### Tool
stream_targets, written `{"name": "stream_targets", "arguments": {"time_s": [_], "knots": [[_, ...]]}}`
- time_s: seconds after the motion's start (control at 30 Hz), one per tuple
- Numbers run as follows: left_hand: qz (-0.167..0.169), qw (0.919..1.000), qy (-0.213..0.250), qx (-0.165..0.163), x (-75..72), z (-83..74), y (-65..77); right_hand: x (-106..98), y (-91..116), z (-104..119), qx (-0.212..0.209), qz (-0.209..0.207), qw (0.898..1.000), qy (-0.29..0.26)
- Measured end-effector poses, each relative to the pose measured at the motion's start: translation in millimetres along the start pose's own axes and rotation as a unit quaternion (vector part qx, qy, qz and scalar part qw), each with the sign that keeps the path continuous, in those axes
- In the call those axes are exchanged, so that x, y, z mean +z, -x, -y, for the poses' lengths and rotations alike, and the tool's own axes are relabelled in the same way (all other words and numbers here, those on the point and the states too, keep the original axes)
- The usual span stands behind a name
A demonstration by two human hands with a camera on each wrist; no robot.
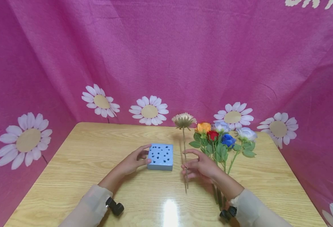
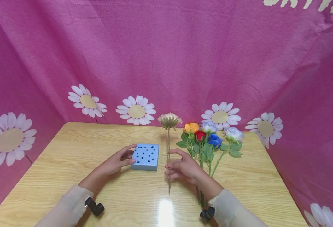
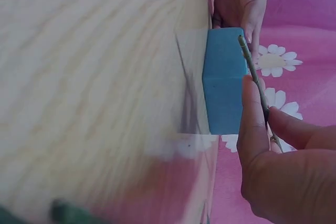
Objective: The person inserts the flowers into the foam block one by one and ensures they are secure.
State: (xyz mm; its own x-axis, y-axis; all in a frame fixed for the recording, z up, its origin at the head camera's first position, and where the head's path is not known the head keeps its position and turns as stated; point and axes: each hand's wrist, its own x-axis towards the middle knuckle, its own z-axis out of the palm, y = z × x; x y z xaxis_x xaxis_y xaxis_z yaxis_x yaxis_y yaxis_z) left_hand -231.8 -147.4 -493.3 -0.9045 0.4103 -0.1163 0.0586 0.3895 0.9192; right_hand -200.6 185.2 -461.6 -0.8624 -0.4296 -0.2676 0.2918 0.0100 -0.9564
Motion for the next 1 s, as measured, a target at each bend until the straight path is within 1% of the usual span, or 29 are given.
{"name": "stream_targets", "arguments": {"time_s": [0.2,0.57,0.83,1.0], "knots": [[-0.001,1.0000,-0.002,0.002,1.0,0.0,-0.6,4,-6,8,-0.015,-0.003,1.000,0.026],[-0.007,0.9997,0.003,-0.021,2.8,0.6,-0.8,15,-16,18,-0.026,-0.030,0.998,0.053],[-0.008,1.0000,0.000,-0.004,1.9,0.1,-1.0,24,-27,26,-0.041,-0.045,0.997,0.047],[-0.008,1.0000,-0.002,-0.003,2.0,-0.4,-0.8,33,-33,33,-0.048,-0.052,0.996,0.047]]}}
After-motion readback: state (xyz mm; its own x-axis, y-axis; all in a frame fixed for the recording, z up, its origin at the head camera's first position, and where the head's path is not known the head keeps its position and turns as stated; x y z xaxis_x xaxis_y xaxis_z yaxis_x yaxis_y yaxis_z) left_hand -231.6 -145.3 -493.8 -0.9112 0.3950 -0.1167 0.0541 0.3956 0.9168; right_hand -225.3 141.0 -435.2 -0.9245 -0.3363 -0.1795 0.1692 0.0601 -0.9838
